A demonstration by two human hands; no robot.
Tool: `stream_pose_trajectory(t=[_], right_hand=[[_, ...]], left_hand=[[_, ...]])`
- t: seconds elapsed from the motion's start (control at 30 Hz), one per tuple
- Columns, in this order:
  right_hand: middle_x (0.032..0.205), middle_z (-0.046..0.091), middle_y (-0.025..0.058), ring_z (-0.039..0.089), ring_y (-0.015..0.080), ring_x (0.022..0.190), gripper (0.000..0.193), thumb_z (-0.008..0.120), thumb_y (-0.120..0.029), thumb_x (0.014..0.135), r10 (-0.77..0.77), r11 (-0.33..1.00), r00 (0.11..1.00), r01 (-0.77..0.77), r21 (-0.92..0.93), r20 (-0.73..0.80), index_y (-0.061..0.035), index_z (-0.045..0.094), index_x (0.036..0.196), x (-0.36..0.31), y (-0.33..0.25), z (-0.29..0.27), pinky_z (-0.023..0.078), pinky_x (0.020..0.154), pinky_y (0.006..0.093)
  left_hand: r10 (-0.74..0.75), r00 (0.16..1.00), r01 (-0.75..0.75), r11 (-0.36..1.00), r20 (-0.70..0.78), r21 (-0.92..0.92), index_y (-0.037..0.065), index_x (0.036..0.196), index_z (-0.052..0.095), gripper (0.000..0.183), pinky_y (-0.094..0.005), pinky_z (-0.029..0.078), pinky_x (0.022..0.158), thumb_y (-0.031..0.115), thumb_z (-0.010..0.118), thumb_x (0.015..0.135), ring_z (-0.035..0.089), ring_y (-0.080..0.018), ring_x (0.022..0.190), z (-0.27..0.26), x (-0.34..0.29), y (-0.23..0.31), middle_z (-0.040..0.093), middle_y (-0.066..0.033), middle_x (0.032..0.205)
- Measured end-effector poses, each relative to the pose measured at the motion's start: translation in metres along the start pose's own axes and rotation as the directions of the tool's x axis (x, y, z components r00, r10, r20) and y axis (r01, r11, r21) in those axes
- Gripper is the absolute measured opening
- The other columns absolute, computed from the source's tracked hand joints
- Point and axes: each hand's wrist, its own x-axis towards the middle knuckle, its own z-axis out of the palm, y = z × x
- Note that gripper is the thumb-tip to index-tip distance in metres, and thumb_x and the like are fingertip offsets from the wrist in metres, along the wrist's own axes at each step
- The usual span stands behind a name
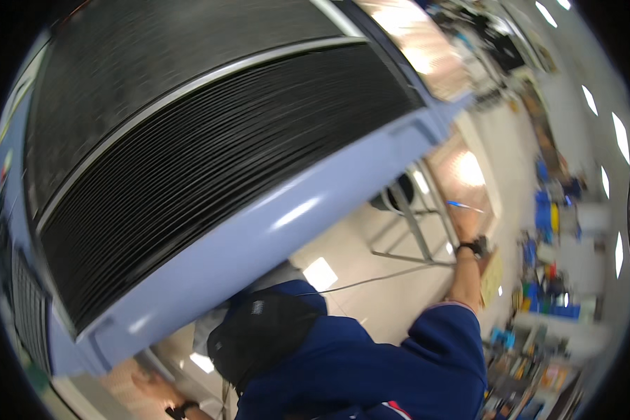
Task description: Inspecting large copper circuit board sheets and using a pen to mark defects or areas on a light table.
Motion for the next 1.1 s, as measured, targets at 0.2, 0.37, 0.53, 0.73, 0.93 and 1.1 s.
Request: stream_pose_trajectory(t=[0.2, 0.37, 0.53, 0.73, 0.93, 1.1], right_hand=[[0.093, 0.067, 0.026, 0.064, 0.044, 0.091, 0.035, 0.064, -0.022, 0.085, 0.35, 0.93, 0.916, -0.365, 0.043, 0.196, -0.0043, 0.058, 0.114, -0.045, -0.12, -0.091, 0.05, 0.079, 0.05], [0.087, 0.067, 0.0247, 0.064, 0.0434, 0.09, 0.037, 0.056, -0.005, 0.082, 0.217, 0.975, 0.976, -0.216, -0.054, 0.001, -0.004, 0.055, 0.119, -0.042, -0.142, -0.096, 0.049, 0.079, 0.0523], [0.09, 0.066, 0.0261, 0.063, 0.0444, 0.087, 0.044, 0.059, -0.002, 0.081, 0.281, 0.945, 0.956, -0.291, 0.151, 0.082, -0.0062, 0.056, 0.124, -0.03, -0.148, -0.089, 0.05, 0.074, 0.05], [0.078, 0.066, 0.0214, 0.066, 0.0368, 0.076, 0.021, 0.062, -0.013, 0.088, 0.469, 0.859, 0.611, -0.483, 0.169, -0.638, -0.005, 0.063, 0.107, 0.042, -0.092, -0.197, 0.05, 0.067, 0.046], [0.095, 0.064, 0.0107, 0.063, 0.0246, 0.085, 0.022, 0.053, -0.018, 0.099, 0.756, 0.033, 0.592, 0.391, 0.92, -0.279, -0.0005, 0.052, 0.112, 0.065, -0.154, -0.353, 0.053, 0.082, 0.0461], [0.126, 0.056, 0.0225, 0.052, 0.0344, 0.124, 0.032, 0.045, -0.014, 0.102, 0.472, -0.502, 0.879, 0.33, 0.799, -0.067, 0.0094, 0.047, 0.123, 0.033, -0.282, -0.38, 0.041, 0.111, 0.0486]], left_hand=[[-0.031, 0.999, 0.036, 0.979, -0.032, 0.2, -0.008, 0.129, 0.046, 0.057, -0.0473, 0.04, 0.103, 0.037, 0.058, 0.096, 0.055, -0.0411, 0.112, -0.048, 0.073, 0.047, 0.054, -0.0276, 0.123], [-0.44, 0.868, 0.364, 0.88, -0.231, -0.306, -0.009, 0.124, 0.049, 0.053, -0.0443, 0.046, 0.094, 0.035, 0.058, 0.096, 0.056, -0.038, 0.108, -0.12, 0.139, 0.108, 0.054, -0.0303, 0.121], [-0.453, 0.76, 0.169, 0.83, -0.467, -0.531, -0.009, 0.118, 0.055, 0.045, -0.0421, 0.047, 0.09, 0.032, 0.054, 0.099, 0.058, -0.0337, 0.105, -0.145, 0.2, 0.109, 0.059, -0.0266, 0.114], [-0.325, 0.761, -0.14, 0.764, -0.562, -0.63, -0.009, 0.104, 0.064, 0.036, -0.0394, 0.049, 0.084, 0.026, 0.053, 0.1, 0.062, -0.0301, 0.095, -0.15, 0.224, 0.146, 0.066, -0.0207, 0.102], [-0.275, 0.857, -0.118, 0.718, -0.436, -0.686, -0.008, 0.101, 0.066, 0.032, -0.0381, 0.051, 0.077, 0.022, 0.056, 0.098, 0.065, -0.0299, 0.086, -0.167, 0.234, 0.183, 0.068, -0.0203, 0.096], [-0.329, 0.852, -0.032, 0.743, -0.407, -0.668, -0.009, 0.088, 0.067, 0.032, -0.0384, 0.052, 0.071, 0.021, 0.061, 0.094, 0.063, -0.0308, 0.074, -0.124, 0.225, 0.174, 0.068, -0.0202, 0.084]])
